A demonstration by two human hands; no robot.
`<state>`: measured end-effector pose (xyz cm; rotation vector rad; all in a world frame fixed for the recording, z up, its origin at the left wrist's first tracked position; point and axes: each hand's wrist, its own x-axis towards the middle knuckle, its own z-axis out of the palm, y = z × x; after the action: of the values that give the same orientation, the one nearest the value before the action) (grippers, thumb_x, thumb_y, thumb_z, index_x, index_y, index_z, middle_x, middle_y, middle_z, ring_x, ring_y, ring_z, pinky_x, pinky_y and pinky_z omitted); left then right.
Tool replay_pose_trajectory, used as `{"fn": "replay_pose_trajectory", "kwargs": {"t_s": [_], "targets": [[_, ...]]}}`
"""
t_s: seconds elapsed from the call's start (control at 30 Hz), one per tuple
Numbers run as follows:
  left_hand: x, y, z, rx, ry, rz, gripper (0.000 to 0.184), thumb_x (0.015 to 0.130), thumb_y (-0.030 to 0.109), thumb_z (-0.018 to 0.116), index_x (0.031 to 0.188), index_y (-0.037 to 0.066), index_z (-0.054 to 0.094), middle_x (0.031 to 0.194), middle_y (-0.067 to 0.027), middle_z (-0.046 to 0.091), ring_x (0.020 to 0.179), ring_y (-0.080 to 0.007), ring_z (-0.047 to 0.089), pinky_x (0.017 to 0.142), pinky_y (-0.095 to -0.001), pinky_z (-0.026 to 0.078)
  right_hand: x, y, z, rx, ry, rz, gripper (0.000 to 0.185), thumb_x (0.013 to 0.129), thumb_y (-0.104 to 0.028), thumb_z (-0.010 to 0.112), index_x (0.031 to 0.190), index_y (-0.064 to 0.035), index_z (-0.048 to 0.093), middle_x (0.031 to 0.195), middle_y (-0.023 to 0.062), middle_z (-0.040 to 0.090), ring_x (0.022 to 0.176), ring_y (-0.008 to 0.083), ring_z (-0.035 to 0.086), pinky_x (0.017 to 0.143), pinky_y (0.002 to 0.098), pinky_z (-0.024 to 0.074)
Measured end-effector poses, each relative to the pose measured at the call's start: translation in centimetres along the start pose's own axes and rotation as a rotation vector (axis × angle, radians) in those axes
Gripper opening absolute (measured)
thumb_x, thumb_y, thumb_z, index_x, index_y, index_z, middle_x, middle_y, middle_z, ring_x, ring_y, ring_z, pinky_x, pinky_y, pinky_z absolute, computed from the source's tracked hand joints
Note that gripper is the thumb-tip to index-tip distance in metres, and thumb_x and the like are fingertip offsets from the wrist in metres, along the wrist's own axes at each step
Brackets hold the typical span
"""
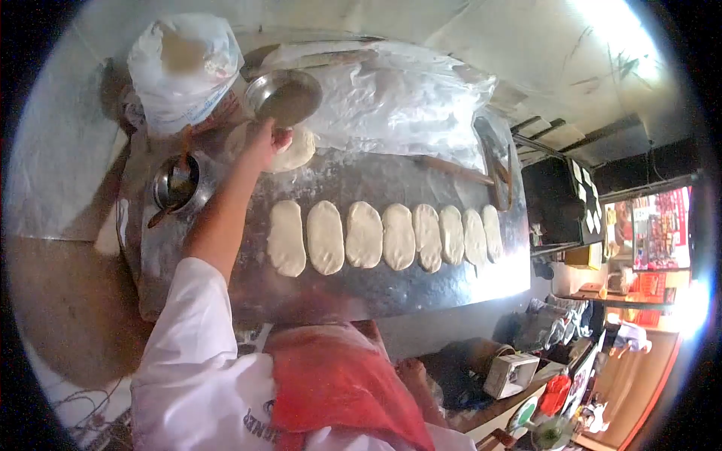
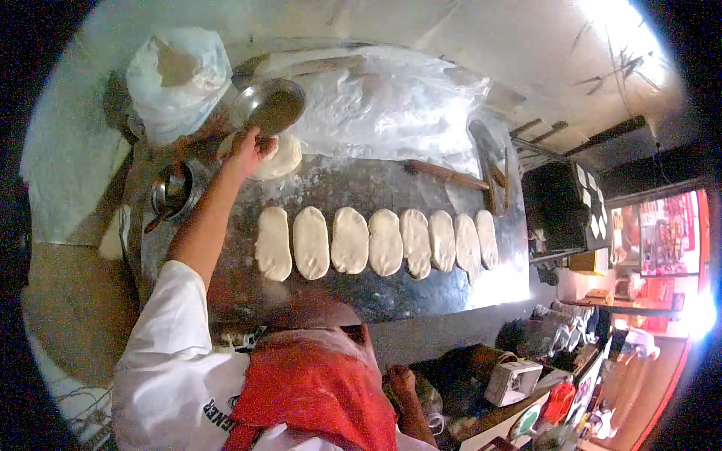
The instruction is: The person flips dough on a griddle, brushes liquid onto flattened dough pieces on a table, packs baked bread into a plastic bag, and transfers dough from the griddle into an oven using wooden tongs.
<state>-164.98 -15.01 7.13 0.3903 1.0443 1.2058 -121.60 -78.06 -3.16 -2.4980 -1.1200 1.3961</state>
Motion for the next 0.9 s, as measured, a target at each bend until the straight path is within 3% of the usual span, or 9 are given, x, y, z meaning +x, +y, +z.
{"fn": "replay_pose_trajectory", "kwargs": {"t_s": [0.03,0.1,0.13,0.2,0.3,0.37,0.4,0.7,0.9], "targets": [[0.3,-0.1,0.0,0.000,-0.026,0.030,0.036,0.098,0.027,0.049,0.116,-0.003,0.046,0.089,-0.0158,0.064,0.077,-0.0239,0.066,0.068,-0.0326,0.058,1.0,0.6,-1.1,-0.007,-0.018,-0.002,0.031,0.085,-0.038,0.059,0.089,-0.0080,0.069,0.088,0.0116,0.070,0.079,0.0350,0.066,0.066,0.0429,0.0501],[-0.7,-0.4,-0.4,0.010,-0.026,0.064,0.039,0.098,0.031,0.051,0.117,-0.002,0.046,0.090,-0.0149,0.064,0.079,-0.0233,0.066,0.068,-0.0325,0.057,3.5,0.2,-2.9,-0.832,-0.034,-0.468,0.036,0.087,-0.039,0.060,0.098,-0.0062,0.069,0.086,0.0125,0.070,0.078,0.0286,0.067,0.065,0.0397,0.0510],[-2.6,-0.9,0.1,0.033,0.004,0.125,0.043,0.097,0.037,0.051,0.117,-0.001,0.046,0.090,-0.0139,0.064,0.079,-0.0223,0.065,0.068,-0.0323,0.056,4.4,-0.4,-3.7,-0.832,-0.054,-0.483,0.036,0.087,-0.039,0.060,0.098,-0.0062,0.069,0.086,0.0125,0.070,0.078,0.0286,0.067,0.065,0.0397,0.0510],[-6.0,-2.3,-2.2,0.065,0.056,0.190,0.047,0.096,0.042,0.052,0.117,0.001,0.046,0.090,-0.0129,0.064,0.079,-0.0214,0.064,0.069,-0.0321,0.054,6.0,-2.2,-4.7,0.252,-0.032,0.109,0.038,0.089,-0.037,0.063,0.104,-0.0030,0.067,0.084,0.0115,0.069,0.077,0.0217,0.066,0.064,0.0366,0.0512],[-10.3,-5.1,-9.1,-0.030,0.009,-0.037,0.055,0.094,0.050,0.052,0.120,0.002,0.044,0.092,-0.0122,0.063,0.079,-0.0209,0.062,0.069,-0.0320,0.053,4.0,-12.4,-7.5,0.281,-0.025,0.018,0.034,0.091,-0.031,0.061,0.096,0.0017,0.066,0.079,0.0075,0.064,0.071,0.0137,0.062,0.063,0.0327,0.0495],[-12.7,-5.1,-13.3,-0.267,0.497,-0.004,0.050,0.094,0.050,0.053,0.113,0.003,0.049,0.099,-0.0158,0.064,0.087,-0.0241,0.064,0.073,-0.0348,0.055,3.1,-15.8,-7.2,0.316,-0.027,-0.051,0.034,0.091,-0.031,0.060,0.098,0.0021,0.066,0.079,0.0074,0.064,0.073,0.0143,0.062,0.065,0.0326,0.0493],[-12.8,-4.7,-16.4,-0.272,0.514,-0.006,0.050,0.094,0.050,0.053,0.113,0.003,0.049,0.099,-0.0158,0.064,0.087,-0.0241,0.064,0.073,-0.0348,0.055,2.7,-17.2,-7.0,0.358,-0.016,-0.120,0.035,0.091,-0.031,0.060,0.100,0.0025,0.066,0.080,0.0073,0.064,0.076,0.0149,0.062,0.067,0.0325,0.0491],[-12.7,0.4,-24.2,-0.445,0.417,0.175,0.032,0.094,0.008,0.048,0.124,-0.004,0.046,0.121,-0.0196,0.057,0.109,-0.0342,0.058,0.094,-0.0428,0.054,-0.9,-29.2,-3.5,-0.030,-0.082,-0.493,0.035,0.091,-0.032,0.060,0.101,0.0019,0.066,0.090,0.0168,0.066,0.082,0.0228,0.064,0.074,0.0367,0.0486],[-20.0,-2.0,-23.2,-0.225,0.180,0.001,0.024,0.092,0.012,0.052,0.110,-0.005,0.051,0.111,-0.0184,0.061,0.099,-0.0315,0.063,0.083,-0.0431,0.058,1.4,-34.9,2.0,-0.085,-0.197,-0.664,0.032,0.093,-0.027,0.059,0.108,0.0000,0.063,0.095,0.0159,0.067,0.089,0.0218,0.064,0.078,0.0365,0.0491]]}}
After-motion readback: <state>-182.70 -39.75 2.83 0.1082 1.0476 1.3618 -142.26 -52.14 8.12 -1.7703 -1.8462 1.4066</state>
